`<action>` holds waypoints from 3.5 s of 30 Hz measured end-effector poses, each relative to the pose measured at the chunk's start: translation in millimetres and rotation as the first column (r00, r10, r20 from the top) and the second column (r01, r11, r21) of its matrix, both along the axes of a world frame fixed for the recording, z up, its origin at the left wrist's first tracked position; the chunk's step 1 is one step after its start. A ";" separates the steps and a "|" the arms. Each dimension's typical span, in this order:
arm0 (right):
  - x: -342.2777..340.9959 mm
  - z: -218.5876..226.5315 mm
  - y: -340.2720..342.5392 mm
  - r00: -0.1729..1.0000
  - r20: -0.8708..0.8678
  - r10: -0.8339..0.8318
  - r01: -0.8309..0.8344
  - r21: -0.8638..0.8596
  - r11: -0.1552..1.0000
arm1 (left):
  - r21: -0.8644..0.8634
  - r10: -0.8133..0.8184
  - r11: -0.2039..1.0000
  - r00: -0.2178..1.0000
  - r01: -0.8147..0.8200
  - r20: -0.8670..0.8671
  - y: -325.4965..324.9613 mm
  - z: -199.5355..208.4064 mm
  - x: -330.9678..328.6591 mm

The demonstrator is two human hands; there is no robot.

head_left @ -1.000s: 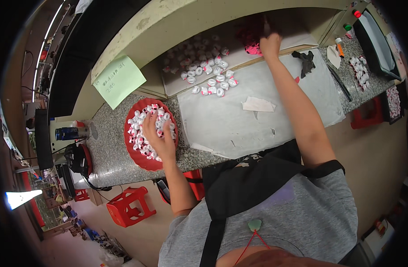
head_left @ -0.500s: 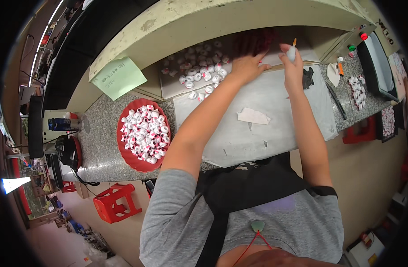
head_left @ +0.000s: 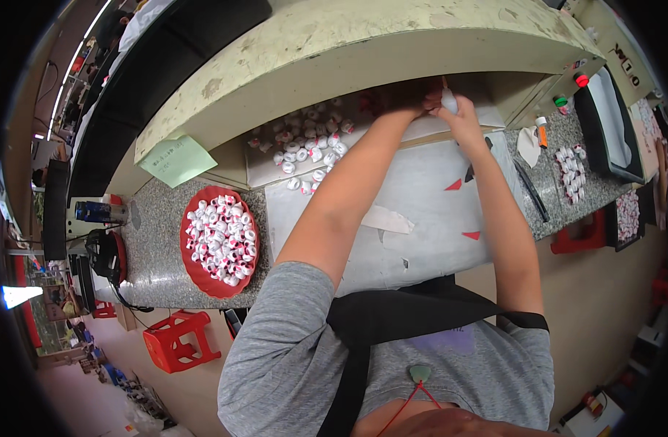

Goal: Applying glue to white plastic bases and attaching red decorative components to assemble small flower-like items.

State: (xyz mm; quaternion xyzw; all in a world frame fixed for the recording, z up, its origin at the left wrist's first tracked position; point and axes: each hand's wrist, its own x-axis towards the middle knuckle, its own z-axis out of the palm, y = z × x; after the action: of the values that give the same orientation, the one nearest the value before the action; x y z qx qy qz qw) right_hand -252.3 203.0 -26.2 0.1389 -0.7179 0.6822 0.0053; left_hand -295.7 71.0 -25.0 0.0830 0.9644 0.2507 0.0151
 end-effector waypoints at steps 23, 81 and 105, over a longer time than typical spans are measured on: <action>262.8 -13.6 98.1 0.926 0.315 -0.208 0.285 -0.225 0.932 | -0.196 0.103 0.962 0.915 -0.192 -0.389 -6.2 -34.3 -0.6; 176.4 67.8 -28.9 0.821 -0.568 0.059 -0.148 -0.112 0.983 | 0.998 0.081 -0.022 0.995 -0.065 0.066 -58.9 48.3 242.5; 177.2 69.4 -29.3 0.797 -0.600 0.074 -0.149 -0.076 0.986 | 0.993 0.090 -0.010 0.989 -0.114 0.114 -57.8 47.7 244.6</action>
State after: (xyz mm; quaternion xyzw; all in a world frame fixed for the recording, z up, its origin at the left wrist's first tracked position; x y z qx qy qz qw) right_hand -75.1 173.7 43.3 0.3871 -0.6285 0.6451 0.1978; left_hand -51.2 13.2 22.6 -0.0031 0.5071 0.8599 -0.0582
